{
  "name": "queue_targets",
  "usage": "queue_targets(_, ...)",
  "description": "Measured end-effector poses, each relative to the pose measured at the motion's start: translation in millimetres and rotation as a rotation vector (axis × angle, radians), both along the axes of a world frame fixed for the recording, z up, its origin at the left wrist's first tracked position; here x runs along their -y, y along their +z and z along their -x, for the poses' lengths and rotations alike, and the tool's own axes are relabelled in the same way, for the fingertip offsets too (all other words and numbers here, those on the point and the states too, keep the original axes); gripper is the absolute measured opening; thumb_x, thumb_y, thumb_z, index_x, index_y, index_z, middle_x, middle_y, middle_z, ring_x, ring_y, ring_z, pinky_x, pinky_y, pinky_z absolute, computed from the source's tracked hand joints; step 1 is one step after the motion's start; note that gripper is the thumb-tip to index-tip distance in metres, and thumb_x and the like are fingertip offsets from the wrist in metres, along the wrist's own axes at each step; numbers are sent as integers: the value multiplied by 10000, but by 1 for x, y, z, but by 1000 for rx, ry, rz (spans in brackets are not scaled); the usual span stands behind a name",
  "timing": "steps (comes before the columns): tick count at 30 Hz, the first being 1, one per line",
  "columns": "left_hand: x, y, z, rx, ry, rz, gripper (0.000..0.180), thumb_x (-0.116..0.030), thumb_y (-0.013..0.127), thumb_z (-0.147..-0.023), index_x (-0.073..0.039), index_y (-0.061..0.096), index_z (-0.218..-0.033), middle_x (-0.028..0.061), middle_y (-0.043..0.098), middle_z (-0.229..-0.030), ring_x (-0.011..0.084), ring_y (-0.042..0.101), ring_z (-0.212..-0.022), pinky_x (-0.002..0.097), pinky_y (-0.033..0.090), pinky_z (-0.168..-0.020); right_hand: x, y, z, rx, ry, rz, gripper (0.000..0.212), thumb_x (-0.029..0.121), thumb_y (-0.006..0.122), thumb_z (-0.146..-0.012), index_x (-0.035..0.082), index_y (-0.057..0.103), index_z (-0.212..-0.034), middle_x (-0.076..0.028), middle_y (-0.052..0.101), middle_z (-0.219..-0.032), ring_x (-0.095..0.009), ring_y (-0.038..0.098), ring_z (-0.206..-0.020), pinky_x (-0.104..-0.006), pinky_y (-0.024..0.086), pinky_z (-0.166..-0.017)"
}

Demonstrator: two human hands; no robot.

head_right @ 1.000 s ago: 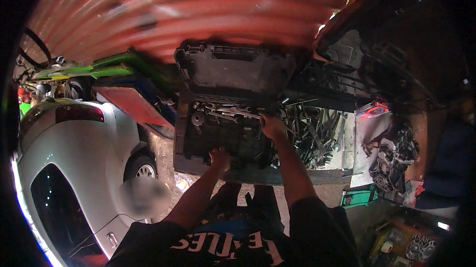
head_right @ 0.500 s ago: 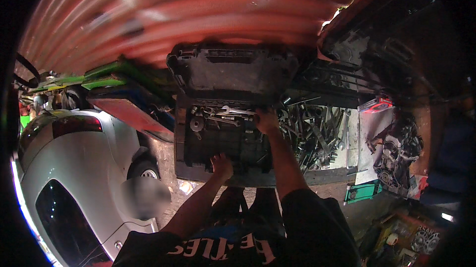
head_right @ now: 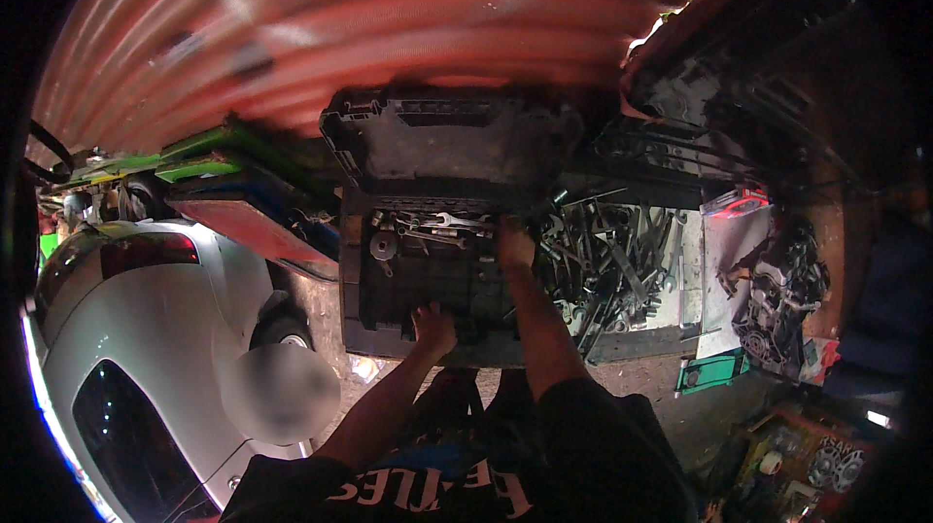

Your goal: The person organizes a collection of metal tools, including wrenches and sockets, by picking them up from a cluttered workbench and placing them into a black plastic toolbox. The person repeatedly sorts and arranges the tools within the case throughout the clip.

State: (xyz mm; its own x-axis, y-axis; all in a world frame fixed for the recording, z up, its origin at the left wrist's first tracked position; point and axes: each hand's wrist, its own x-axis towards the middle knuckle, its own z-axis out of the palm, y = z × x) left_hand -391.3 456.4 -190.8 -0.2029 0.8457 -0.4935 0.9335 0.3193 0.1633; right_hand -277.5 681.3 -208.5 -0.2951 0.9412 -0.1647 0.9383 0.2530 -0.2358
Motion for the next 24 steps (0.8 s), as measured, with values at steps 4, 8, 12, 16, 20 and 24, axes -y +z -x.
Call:
queue_targets(4, 1, -4, -1, -56, -47, 3, 322, -249, 606, -772, -67, 662, -1031, 174, 514, -1152, 399, 473, -1100, 595, 316, -981, -2, -6, -7, -37, -17, -50, 357, 123, 549, -838, 96, 491, -1189, -161, 602, -1072, -360, 648, -891, -473, 546, -743)
queue_targets(8, -2, -5, 4, -33, -66, 60, 327, -260, 617, -764, -72, 664, -1027, 174, 517, -1145, 387, 484, -1078, 591, 352, -938, 11, 5, -13, -91, -16, -16, 375, 151, 552, -835, 92, 499, -1201, -201, 602, -1083, -390, 636, -921, -490, 533, -758)
queue_targets(12, -5, 0, -4, -2, -7, 51, 324, -270, 622, -763, -90, 667, -1029, 181, 507, -1157, 394, 482, -1087, 579, 410, -878, 33, 49, -38, -165, -27, 328, 338, 203, 540, -839, 111, 547, -1164, -232, 628, -1026, -406, 629, -897, -510, 511, -762)
queue_targets(16, 8, -43, 7, -37, -59, -51, 350, -277, 610, -782, -114, 655, -1089, 174, 492, -1201, 396, 480, -1106, 582, 428, -864, 70, 49, -72, -299, -58, 124, 305, 226, 516, -840, 159, 590, -1128, -198, 662, -891, -414, 629, -848, -519, 501, -753)
queue_targets(20, -4, -20, 6, 4, -99, 138, 392, -308, 601, -790, -124, 643, -1134, 167, 487, -1231, 403, 479, -1123, 604, 399, -904, 100, 56, -131, -359, -148, 221, 300, 256, 488, -883, 151, 591, -1144, -212, 659, -847, -425, 628, -825, -530, 497, -726)
queue_targets(24, -22, 13, -11, -55, -51, 201, 433, -360, 615, -766, -132, 649, -1133, 167, 482, -1257, 431, 459, -1154, 622, 362, -941, 112, 12, -218, -202, -287, 195, 302, 302, 470, -913, 131, 604, -1124, -226, 653, -879, -426, 625, -839, -536, 491, -715)
